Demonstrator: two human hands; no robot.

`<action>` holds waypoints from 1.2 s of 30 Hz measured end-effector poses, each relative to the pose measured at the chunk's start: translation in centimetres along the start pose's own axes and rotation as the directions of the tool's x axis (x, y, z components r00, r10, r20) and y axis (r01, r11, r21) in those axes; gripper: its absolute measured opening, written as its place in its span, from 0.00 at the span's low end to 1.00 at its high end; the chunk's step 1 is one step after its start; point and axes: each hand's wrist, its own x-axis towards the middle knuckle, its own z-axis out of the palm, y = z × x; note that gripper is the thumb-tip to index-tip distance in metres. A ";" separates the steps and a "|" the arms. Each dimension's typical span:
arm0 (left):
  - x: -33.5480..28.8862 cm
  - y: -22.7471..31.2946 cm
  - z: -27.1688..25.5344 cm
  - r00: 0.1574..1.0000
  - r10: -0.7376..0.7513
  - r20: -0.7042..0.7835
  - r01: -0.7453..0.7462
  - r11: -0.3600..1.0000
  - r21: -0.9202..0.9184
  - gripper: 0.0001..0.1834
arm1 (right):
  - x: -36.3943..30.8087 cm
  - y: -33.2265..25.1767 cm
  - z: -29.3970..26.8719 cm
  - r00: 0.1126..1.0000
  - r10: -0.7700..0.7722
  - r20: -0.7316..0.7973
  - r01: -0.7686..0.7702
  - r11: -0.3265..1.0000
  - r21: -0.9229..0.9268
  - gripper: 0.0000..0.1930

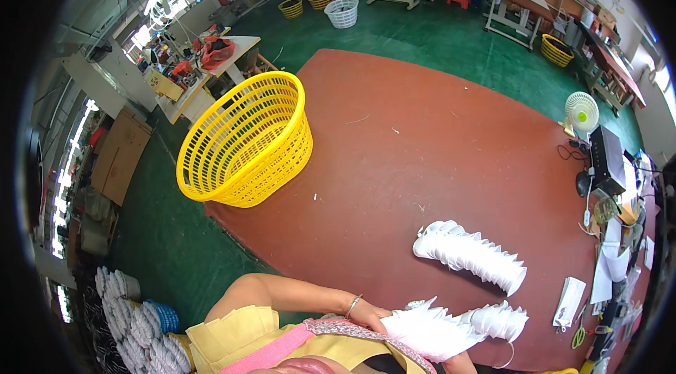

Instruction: Tying stacks of white shoe components together with string and placing them in baskets.

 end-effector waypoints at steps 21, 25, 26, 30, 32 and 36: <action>-1.4 2.9 0.0 1.000 -0.025 0.008 0.026 0.998 -0.058 0.46 | -3.0 0.6 2.5 0.852 -0.230 -0.470 0.385 0.884 0.266 0.29; -1.6 2.7 -0.2 1.000 -0.020 0.017 0.021 0.998 -0.065 0.45 | -3.1 0.7 2.4 0.857 -0.214 -0.470 0.374 0.884 0.280 0.28; -1.6 2.6 -0.2 1.000 0.006 -0.011 -0.007 0.995 -0.101 0.44 | -3.1 0.8 2.3 0.858 -0.209 -0.470 0.370 0.885 0.283 0.28; -1.6 2.8 -0.5 0.995 -0.027 0.100 0.037 0.994 -0.102 0.44 | -3.1 0.8 1.8 0.866 -0.184 -0.465 0.344 0.894 0.288 0.28; -1.4 2.3 -0.4 0.999 -0.001 0.047 0.006 0.993 -0.121 0.44 | -3.0 0.9 1.6 0.869 -0.168 -0.465 0.333 0.895 0.298 0.28; -0.9 0.3 -1.9 0.997 -0.050 -0.058 0.035 0.973 -0.227 0.41 | -1.8 1.6 0.7 0.881 -0.111 -0.460 0.290 0.896 0.338 0.29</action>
